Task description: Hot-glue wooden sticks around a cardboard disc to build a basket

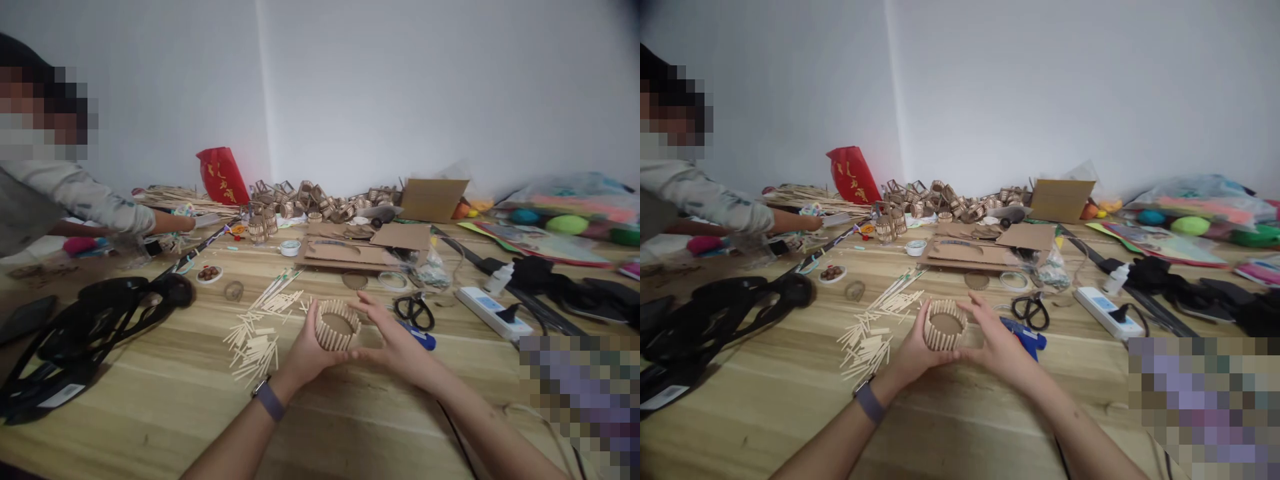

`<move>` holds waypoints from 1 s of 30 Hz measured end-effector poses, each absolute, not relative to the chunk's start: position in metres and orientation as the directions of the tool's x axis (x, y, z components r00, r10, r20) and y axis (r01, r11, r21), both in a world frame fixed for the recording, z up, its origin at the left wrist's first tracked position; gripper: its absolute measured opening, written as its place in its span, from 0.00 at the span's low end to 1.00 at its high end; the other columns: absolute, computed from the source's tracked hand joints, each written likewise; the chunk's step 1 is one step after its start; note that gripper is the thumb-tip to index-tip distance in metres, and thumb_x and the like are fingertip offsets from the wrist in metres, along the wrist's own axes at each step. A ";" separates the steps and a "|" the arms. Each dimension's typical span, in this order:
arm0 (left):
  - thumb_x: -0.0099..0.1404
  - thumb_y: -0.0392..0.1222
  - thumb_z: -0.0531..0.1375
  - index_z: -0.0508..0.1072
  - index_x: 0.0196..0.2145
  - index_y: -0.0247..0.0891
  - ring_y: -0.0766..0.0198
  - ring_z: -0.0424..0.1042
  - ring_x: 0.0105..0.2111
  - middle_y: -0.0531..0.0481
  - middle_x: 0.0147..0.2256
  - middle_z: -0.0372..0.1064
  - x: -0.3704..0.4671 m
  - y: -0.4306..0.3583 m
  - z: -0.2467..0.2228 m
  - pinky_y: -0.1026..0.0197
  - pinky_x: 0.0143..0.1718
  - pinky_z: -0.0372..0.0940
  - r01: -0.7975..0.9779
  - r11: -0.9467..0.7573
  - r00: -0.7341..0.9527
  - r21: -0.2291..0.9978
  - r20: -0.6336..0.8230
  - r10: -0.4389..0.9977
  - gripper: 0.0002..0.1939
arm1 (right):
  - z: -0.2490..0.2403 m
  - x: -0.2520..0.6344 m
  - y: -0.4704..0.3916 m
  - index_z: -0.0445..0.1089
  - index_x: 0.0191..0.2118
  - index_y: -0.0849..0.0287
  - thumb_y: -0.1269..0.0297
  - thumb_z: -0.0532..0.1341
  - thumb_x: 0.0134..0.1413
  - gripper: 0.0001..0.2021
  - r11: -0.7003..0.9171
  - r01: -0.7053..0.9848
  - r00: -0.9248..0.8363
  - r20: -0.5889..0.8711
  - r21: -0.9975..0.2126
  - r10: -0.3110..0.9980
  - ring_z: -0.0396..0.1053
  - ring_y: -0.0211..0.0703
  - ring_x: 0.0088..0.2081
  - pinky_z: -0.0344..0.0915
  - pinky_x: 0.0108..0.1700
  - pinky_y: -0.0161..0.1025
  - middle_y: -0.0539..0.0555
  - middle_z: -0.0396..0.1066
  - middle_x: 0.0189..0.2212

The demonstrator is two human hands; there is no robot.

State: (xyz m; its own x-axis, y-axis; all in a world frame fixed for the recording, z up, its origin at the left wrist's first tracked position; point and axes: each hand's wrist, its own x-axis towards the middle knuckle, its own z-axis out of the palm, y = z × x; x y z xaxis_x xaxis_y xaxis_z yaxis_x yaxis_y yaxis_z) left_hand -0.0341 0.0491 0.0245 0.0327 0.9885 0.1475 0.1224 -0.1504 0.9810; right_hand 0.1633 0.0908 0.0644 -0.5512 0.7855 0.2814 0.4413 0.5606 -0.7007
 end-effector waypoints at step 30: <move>0.61 0.48 0.58 0.42 0.65 0.27 0.44 0.36 0.66 0.32 0.66 0.38 -0.034 0.056 0.003 0.43 0.64 0.40 0.748 -0.159 -0.082 0.644 0.328 0.941 0.43 | 0.075 0.107 0.127 0.69 0.36 0.59 0.71 0.59 0.53 0.04 0.635 0.738 -0.531 0.386 -0.228 0.755 0.62 0.50 0.45 0.57 0.49 0.45 0.58 0.70 0.39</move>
